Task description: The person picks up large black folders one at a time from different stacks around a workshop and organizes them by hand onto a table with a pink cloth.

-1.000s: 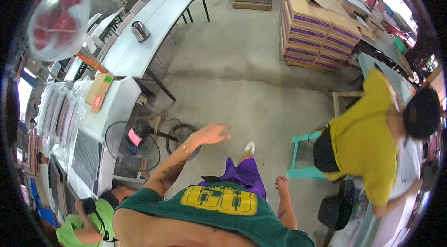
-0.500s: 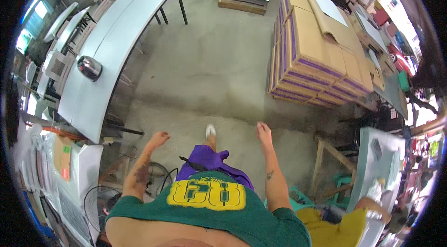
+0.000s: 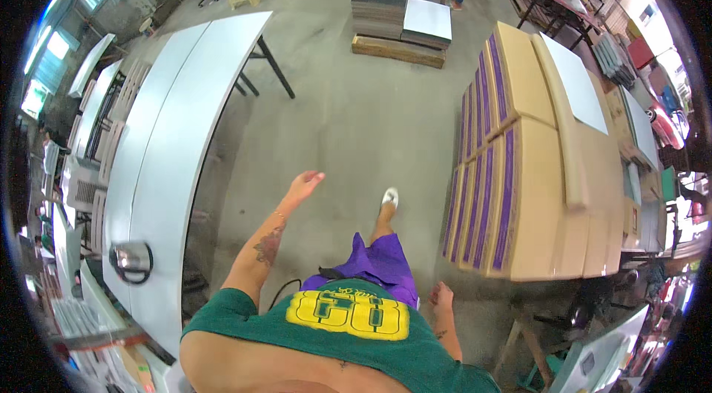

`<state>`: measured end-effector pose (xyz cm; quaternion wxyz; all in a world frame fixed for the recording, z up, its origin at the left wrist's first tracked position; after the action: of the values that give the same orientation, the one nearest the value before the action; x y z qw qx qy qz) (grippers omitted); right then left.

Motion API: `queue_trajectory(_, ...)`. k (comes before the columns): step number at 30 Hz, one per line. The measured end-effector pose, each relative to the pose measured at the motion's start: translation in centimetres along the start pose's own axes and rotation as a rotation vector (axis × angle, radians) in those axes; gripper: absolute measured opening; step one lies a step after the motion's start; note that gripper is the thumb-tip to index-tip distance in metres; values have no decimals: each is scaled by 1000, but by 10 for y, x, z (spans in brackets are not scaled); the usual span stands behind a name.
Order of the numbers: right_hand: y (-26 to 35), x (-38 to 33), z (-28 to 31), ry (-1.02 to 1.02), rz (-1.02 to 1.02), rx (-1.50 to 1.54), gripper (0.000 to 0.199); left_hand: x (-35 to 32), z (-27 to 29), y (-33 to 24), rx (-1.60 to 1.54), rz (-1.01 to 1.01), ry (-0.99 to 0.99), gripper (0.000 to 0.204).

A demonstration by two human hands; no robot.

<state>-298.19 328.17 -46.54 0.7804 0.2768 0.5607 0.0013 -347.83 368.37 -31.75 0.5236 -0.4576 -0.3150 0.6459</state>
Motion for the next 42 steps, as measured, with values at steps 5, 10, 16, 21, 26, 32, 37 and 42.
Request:
queue_trajectory(5,222,100,-46,83,60,-21,23,196,-42,-59,-100,81,-9,77)
queue_trajectory(10,567,164,-194,88,335,-157,37,359,-1,-82,71,102,-186,79)
queue_trajectory(16,881,242,-371,288,527,-339,64,582,21,-82,29,93,-298,79)
queue_trajectory(21,1029,317,-494,414,592,-612,83,808,3,-137,194,183,-225,88)
queue_trajectory(26,1149,456,-577,540,442,-705,102,953,-4,-192,-61,256,-320,96)
queue_trajectory(32,1291,558,-643,457,310,-689,103,1099,-10,-213,-264,269,-452,100)
queue_trajectory(37,1361,638,-654,338,227,-543,103,1174,-36,-192,-306,316,-373,109)
queue_trajectory(42,1386,716,-690,416,175,-326,107,1279,-67,-134,-492,296,-457,110)
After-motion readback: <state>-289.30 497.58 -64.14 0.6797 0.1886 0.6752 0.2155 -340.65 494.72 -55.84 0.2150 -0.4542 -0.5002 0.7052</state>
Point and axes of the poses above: each hand's wrist, its own x-axis towards the middle knuckle, its own z-axis out of the back of the hand, y = z × x, the point moved 10 cm from there along x, towards the middle knuckle, and after that the axes turned 11 degrees about -x, right-handed, at the moved point
